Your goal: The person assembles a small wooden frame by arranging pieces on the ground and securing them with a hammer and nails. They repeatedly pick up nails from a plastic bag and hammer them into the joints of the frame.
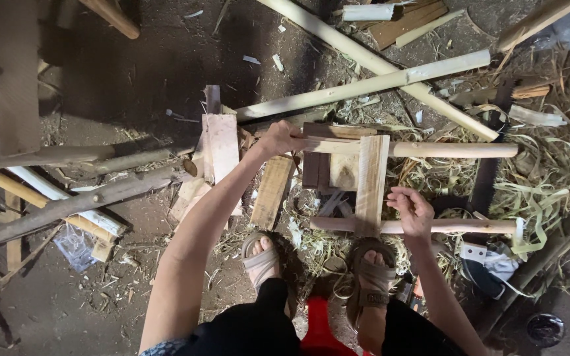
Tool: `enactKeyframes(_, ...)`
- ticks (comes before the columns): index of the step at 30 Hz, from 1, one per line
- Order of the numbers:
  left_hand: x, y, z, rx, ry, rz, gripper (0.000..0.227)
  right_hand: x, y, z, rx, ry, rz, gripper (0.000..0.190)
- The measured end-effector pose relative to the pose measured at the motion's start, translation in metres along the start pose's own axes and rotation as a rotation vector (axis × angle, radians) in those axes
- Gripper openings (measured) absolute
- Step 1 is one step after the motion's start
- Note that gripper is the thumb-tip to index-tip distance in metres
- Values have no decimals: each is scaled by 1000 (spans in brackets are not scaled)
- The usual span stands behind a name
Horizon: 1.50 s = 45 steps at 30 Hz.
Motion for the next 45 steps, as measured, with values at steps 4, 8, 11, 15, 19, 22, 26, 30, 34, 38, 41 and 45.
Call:
enactKeyframes(4, 21, 5, 10, -50, 42, 59, 34, -6, 1, 3, 19, -16, -49, 20)
enactKeyframes(8, 31, -8, 19, -41, 35, 73, 33, 17, -2, -2, -4, -1, -47, 20)
enactKeyframes(11, 29, -3, 16, -62, 37, 82, 31, 15, 0, -3, -12, 2, -21, 19)
enactKeyframes(15, 24, 2, 15, -89, -2, 25, 35, 11, 3, -2, -2, 17, -33, 19)
enactKeyframes(19, 18, 4, 7, -114, -11, 24, 31, 25, 4, -9, -23, -8, -18, 19)
enactKeyframes(22, 14, 8, 5, -131, -18, 17, 29, 28, 5, -10, -43, -22, -13, 19)
enactKeyframes(26, 9, 13, -1, -172, 6, 18, 25, 28, 8, -13, -49, -25, -49, 20)
enactKeyframes(30, 26, 6, 11, -199, -3, 35, 21, 39, 10, -18, -63, 7, -161, 19)
enactKeyframes(34, -1, 10, -17, -232, -61, 7, 19, 12, 20, -20, -24, 7, -341, 17)
enactKeyframes(38, -17, 21, -56, -247, -124, -61, 15, -32, 24, -28, 264, 268, -880, 57)
enactKeyframes(41, -20, 36, -92, -253, -132, -125, 15, -73, 28, -38, 326, 394, -1179, 65)
enactKeyframes(45, -47, 45, -162, -253, -68, -296, 17, -109, 31, -40, 235, 536, -1181, 42)
Point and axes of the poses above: each hand's wrist, its own z-axis towards the middle knuckle, its own y-axis out of the back of the hand, x = y × z, the point moved 8 cm from there along z, towards the middle knuckle, and after that the axes turned 3 degrees about -x, right-handed, at the moved point
